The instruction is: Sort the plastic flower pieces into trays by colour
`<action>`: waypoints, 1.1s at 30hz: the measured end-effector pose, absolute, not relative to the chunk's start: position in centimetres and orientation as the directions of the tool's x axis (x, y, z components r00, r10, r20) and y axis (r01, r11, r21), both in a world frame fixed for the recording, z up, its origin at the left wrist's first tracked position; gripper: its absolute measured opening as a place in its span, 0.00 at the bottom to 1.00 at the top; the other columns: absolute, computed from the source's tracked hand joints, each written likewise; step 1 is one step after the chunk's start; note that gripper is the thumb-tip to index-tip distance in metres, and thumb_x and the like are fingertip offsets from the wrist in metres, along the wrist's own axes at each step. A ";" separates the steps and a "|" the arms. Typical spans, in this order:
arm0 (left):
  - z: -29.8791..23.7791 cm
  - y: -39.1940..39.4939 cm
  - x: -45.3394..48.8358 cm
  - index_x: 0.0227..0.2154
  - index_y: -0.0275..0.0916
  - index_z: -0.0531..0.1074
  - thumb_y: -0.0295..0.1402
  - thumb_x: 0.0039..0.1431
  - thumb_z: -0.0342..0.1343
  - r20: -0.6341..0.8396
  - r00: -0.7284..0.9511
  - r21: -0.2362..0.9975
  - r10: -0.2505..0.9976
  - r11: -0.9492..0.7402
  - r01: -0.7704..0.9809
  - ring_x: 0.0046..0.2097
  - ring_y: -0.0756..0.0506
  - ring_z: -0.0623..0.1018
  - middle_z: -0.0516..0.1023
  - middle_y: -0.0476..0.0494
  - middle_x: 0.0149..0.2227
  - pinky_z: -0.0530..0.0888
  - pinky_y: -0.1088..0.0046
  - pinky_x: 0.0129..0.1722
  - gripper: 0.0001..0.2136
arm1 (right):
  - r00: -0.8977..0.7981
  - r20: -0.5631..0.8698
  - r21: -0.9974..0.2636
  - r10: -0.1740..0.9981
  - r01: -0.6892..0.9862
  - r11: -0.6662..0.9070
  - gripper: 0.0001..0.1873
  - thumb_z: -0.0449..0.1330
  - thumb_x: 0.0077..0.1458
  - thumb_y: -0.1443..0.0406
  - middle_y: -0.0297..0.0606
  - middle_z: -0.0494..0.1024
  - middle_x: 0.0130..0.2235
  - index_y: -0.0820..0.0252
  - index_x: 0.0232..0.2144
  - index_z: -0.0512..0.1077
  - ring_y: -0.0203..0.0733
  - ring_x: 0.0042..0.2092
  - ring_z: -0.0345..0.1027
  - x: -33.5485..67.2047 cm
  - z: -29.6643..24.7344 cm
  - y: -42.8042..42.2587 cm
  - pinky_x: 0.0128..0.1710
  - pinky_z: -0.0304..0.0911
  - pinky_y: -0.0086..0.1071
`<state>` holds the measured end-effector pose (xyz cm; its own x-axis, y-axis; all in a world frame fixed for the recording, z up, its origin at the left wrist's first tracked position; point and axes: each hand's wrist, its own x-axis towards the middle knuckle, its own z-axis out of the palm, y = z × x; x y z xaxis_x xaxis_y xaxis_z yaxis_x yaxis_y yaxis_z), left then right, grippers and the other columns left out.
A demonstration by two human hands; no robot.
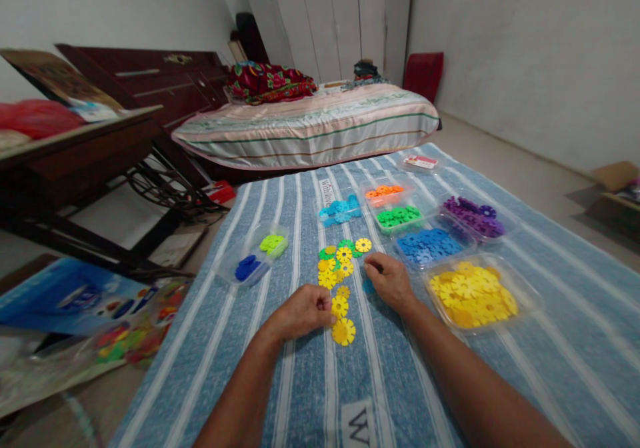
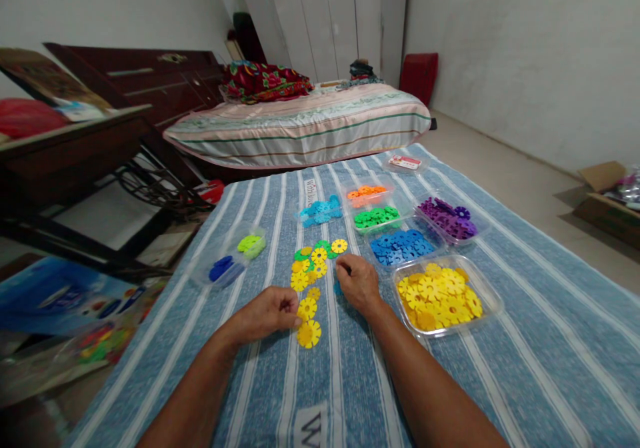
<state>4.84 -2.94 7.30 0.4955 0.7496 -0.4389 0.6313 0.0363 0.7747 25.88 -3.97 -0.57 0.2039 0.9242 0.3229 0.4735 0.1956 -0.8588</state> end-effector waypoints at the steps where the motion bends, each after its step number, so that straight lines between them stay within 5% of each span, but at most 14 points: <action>1: 7.4 -3.1 4.9 0.18 0.36 0.65 0.33 0.37 0.59 -0.454 0.518 0.788 0.725 0.055 0.613 0.22 0.55 0.62 0.65 0.55 0.18 0.57 0.78 0.22 0.09 | 0.207 0.323 -0.860 0.924 0.472 0.195 0.10 0.53 0.52 0.64 0.35 0.78 0.32 0.58 0.29 0.75 0.41 0.36 0.70 25.9 -0.6 -4.0 0.38 0.62 0.31; 10: 7.7 -4.1 5.2 0.21 0.37 0.66 0.36 0.38 0.60 -0.522 0.548 0.804 0.653 0.162 0.572 0.20 0.54 0.63 0.66 0.55 0.17 0.58 0.77 0.21 0.10 | 0.218 0.338 -0.858 0.915 0.470 0.205 0.11 0.53 0.52 0.63 0.36 0.78 0.31 0.58 0.28 0.75 0.41 0.35 0.70 25.8 -0.3 -4.0 0.37 0.63 0.31; 21: 8.1 -6.1 6.1 0.23 0.38 0.66 0.27 0.40 0.54 -0.492 0.466 0.485 0.736 -0.213 0.848 0.26 0.52 0.63 0.66 0.54 0.23 0.55 0.76 0.26 0.04 | 0.220 0.338 -0.854 0.915 0.481 0.200 0.11 0.52 0.52 0.64 0.36 0.78 0.31 0.58 0.29 0.75 0.41 0.34 0.70 25.7 -0.4 -4.0 0.37 0.62 0.31; 33: 7.5 -6.6 5.7 0.19 0.37 0.62 0.26 0.41 0.52 -0.434 0.546 0.581 0.717 -0.240 0.777 0.27 0.52 0.63 0.64 0.53 0.22 0.54 0.76 0.25 0.04 | 0.218 0.342 -0.854 0.914 0.477 0.205 0.11 0.52 0.51 0.63 0.35 0.77 0.31 0.58 0.28 0.75 0.41 0.34 0.70 25.8 -0.4 -3.9 0.36 0.62 0.31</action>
<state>5.72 -6.63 7.48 0.5460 0.7166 -0.4339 0.7775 -0.2405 0.5811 25.81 -3.93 -0.38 0.2181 0.9142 0.3416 0.4774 0.2054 -0.8544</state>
